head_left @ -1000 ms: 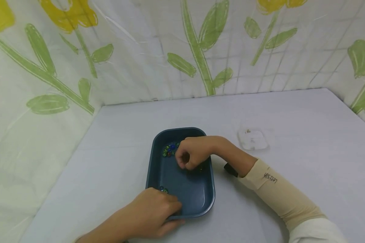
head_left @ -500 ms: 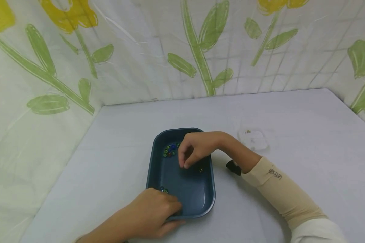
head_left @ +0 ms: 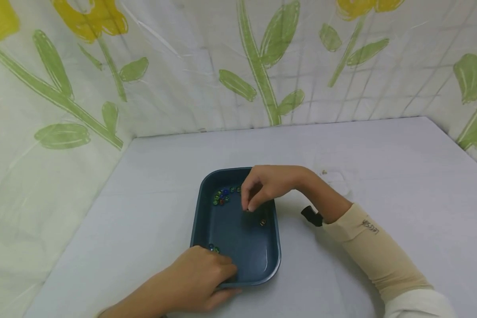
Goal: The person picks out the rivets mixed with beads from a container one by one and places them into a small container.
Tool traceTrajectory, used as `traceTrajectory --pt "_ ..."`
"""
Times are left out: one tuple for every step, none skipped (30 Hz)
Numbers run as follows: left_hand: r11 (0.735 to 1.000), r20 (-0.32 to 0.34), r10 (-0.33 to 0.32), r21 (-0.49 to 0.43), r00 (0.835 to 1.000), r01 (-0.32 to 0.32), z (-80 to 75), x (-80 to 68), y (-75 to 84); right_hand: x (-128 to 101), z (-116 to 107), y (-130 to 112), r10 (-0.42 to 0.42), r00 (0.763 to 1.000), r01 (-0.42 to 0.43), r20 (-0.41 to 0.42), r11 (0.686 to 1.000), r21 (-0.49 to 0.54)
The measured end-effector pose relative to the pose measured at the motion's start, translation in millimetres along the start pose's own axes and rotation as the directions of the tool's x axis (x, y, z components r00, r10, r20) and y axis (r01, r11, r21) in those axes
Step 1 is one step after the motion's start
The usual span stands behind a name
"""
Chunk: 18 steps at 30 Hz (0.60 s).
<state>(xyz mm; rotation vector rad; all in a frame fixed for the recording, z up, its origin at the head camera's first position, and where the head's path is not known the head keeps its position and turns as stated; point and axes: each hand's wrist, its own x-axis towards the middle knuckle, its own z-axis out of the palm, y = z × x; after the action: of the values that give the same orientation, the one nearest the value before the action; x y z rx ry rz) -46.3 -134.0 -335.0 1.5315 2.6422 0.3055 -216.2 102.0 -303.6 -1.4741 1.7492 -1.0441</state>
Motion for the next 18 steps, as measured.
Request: traceTrajectory --pt "1.000 0.002 -0.002 -0.001 1.000 0.002 -0.2 0.0 0.0 -1.5 -0.8 -0.6 0.002 1.000 -0.002 -0.005 1.000 0.002" --pt "1.000 0.006 -0.005 -0.004 1.000 0.005 -0.5 0.1 0.2 -2.9 -1.6 -0.5 0.006 1.000 -0.006 -0.009 1.000 0.007" --pt "1.000 0.008 -0.007 -0.006 1.000 0.007 -0.8 0.1 0.3 -4.3 -2.4 -1.0 0.011 1.000 -0.010 -0.014 1.000 0.012" --pt "1.000 0.009 -0.007 -0.007 1.000 0.007 -0.9 0.0 0.3 -5.6 -3.1 -1.3 0.015 1.000 -0.015 -0.021 1.000 0.013" --pt "1.000 0.009 -0.005 -0.008 1.000 0.005 -0.9 0.1 0.4 -6.6 -3.8 -1.3 0.019 0.999 -0.019 -0.026 1.000 0.016" --pt "1.000 0.007 -0.003 -0.008 1.000 0.003 -0.9 0.1 0.3 -7.6 -4.5 -1.2 0.021 0.999 -0.021 -0.031 1.000 0.017" --pt "1.000 0.002 0.002 -0.004 1.000 -0.002 -0.8 0.1 0.2 -8.5 -5.1 -1.2 0.025 0.999 -0.024 -0.038 0.999 0.021" --pt "1.000 -0.003 0.006 -0.001 1.000 -0.006 -0.5 0.0 0.1 -9.4 -5.6 -1.1 0.028 0.999 -0.027 -0.044 0.999 0.023" --pt "1.000 -0.010 0.011 0.005 1.000 -0.011 -0.2 0.0 -0.1 -10.4 -6.1 -1.6 0.032 0.998 -0.030 -0.050 0.999 0.025" --pt "1.000 -0.015 0.015 0.009 1.000 -0.015 0.2 -0.1 -0.2 -11.4 -6.7 -1.5 0.035 0.998 -0.033 -0.055 0.999 0.023" --pt "1.000 -0.017 0.016 0.011 1.000 -0.016 0.4 0.0 -0.4 -12.3 -7.2 -1.5 0.036 0.998 -0.034 -0.060 0.999 0.024" --pt "1.000 -0.019 0.018 0.013 1.000 -0.018 0.7 -0.1 -0.5 -13.5 -7.8 -2.1 0.040 0.997 -0.039 -0.066 0.999 0.021" --pt "1.000 -0.020 0.018 0.014 1.000 -0.017 1.0 -0.2 -0.6 -14.9 -8.6 -3.0 0.045 0.996 -0.044 -0.071 0.999 0.019" --pt "1.000 -0.019 0.016 0.015 1.000 -0.016 1.2 -0.2 -0.7 -16.3 -9.4 -3.8 0.050 0.996 -0.049 -0.076 0.999 0.015" --pt "1.000 -0.016 0.014 0.013 1.000 -0.014 1.4 -0.3 -0.8 -17.7 -10.4 -4.7 0.053 0.995 -0.053 -0.081 0.999 0.009" --pt "1.000 -0.012 0.012 0.010 1.000 -0.011 1.5 -0.3 -0.8 -19.1 -11.3 -5.6 0.054 0.995 -0.054 -0.085 0.999 0.003" --pt "1.000 -0.008 0.009 0.007 1.000 -0.009 1.6 -0.3 -0.9 -20.5 -12.0 -6.3 0.057 0.994 -0.057 -0.089 0.998 -0.001" --pt "1.000 -0.006 0.006 0.005 1.000 -0.006 1.7 -0.3 -1.0 -22.0 -12.9 -6.9 0.060 0.994 -0.061 -0.095 0.998 -0.004"
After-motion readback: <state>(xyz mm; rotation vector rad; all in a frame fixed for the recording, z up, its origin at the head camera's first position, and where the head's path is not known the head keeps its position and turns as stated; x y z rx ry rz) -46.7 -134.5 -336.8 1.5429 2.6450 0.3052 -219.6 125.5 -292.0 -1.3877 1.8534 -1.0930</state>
